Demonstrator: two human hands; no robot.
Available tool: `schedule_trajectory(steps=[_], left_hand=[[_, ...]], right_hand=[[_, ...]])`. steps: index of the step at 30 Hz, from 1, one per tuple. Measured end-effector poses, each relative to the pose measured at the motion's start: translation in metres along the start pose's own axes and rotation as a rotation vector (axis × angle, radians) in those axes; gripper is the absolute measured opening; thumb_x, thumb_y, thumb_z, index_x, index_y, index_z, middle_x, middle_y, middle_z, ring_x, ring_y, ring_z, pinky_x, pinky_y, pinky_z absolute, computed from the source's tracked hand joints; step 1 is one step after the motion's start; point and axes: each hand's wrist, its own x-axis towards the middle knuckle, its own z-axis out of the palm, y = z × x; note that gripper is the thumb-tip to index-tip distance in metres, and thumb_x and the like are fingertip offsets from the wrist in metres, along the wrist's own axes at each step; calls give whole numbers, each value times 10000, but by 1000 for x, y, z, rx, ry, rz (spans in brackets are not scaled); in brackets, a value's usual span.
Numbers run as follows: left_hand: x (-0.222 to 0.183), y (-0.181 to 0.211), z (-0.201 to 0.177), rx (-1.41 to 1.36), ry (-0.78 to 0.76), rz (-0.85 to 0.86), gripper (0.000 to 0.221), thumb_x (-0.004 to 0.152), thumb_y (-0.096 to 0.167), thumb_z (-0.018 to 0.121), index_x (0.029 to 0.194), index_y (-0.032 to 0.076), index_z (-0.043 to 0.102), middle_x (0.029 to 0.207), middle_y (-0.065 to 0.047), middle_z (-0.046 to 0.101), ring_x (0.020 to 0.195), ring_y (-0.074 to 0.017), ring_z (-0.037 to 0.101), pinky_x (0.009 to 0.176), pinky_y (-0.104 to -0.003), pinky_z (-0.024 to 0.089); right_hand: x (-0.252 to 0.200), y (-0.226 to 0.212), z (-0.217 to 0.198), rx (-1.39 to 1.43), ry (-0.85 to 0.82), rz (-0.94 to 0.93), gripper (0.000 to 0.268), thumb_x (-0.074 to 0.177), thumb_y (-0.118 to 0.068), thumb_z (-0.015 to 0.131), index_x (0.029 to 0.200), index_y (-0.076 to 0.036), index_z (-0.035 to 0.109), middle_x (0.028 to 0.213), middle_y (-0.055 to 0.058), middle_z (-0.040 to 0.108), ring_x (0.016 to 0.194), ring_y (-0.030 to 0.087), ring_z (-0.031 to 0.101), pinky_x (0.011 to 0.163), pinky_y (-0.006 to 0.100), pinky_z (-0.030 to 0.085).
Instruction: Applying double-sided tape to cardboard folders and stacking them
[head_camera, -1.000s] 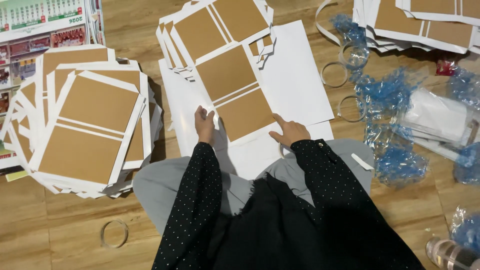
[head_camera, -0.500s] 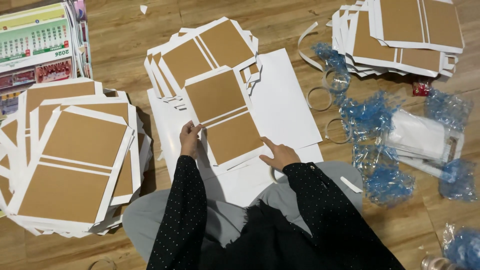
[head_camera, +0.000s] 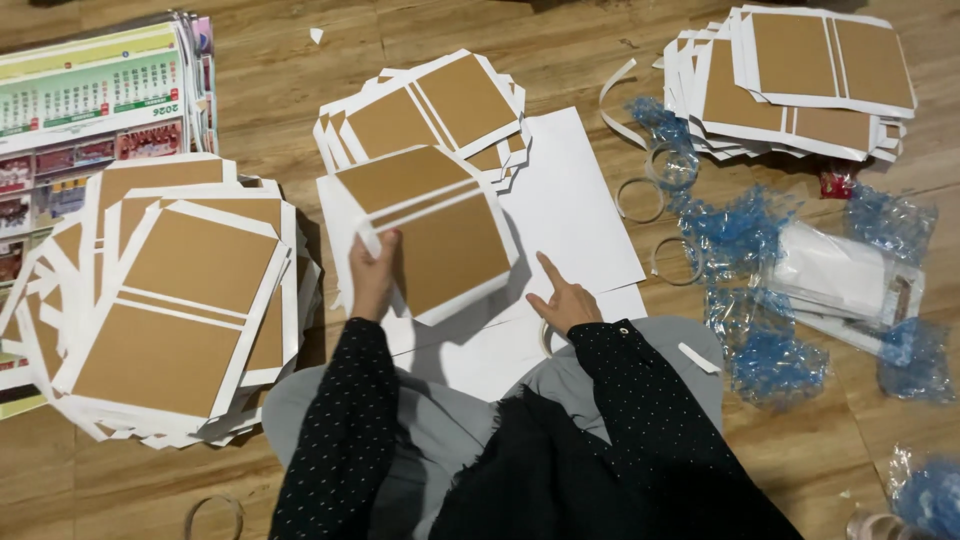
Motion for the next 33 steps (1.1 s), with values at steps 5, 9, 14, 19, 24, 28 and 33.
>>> schedule_trajectory(steps=[5,9,14,19,24,28,33], left_hand=[[14,51,-107,-60,173,156,225,841,251,715,927,164,525,813,48,575,748,-39,546,729,-201,456],[33,6,-248,100,320,117,791,926,131,672,1399,114,39,1485,-96,107,1308,-166,339,1060,-282,299],[-55,-3,-304,674,694,-247,920,926,355,707,1387,122,-54,1388,-310,98,1260,-483,238,1020,-506,250],[-157,-36,-305,640,911,-113,814,871,111,715,1385,27,89,1362,-255,156,1258,-430,207,1048,-466,179],[-247,-54,-299,636,1194,-336,713,892,172,672,1367,50,154,1344,-204,157,1241,-408,219,1019,-482,210],[-283,-55,-305,683,1291,-280,708,815,68,631,1361,43,181,1319,-212,205,1184,-447,273,962,-529,240],[-281,-44,-322,-14,1289,7,633,874,13,516,1370,247,200,1306,-98,141,1177,-258,397,859,-378,593]], right_hand=[[-14,2,-1,24,110,35,705,846,-442,466,1432,-260,118,937,163,650,921,339,614,840,467,459],[-6,20,19,6,281,13,767,801,-423,533,1430,-290,116,847,70,586,819,293,589,702,416,441],[-7,39,32,25,365,-55,740,762,-418,581,1384,-218,234,824,25,524,731,249,556,652,410,434],[-29,31,25,102,431,-48,696,724,-476,634,1302,-190,374,859,79,573,785,249,574,697,373,431],[-36,41,26,455,576,-94,321,815,-349,600,1007,-97,552,642,18,560,755,176,572,792,362,458],[-25,55,23,699,599,-7,308,846,-358,503,1077,-167,575,670,11,558,530,57,450,450,195,352],[-18,69,-3,1034,343,157,316,744,-25,508,1057,-69,509,708,82,518,446,136,393,435,251,276]])
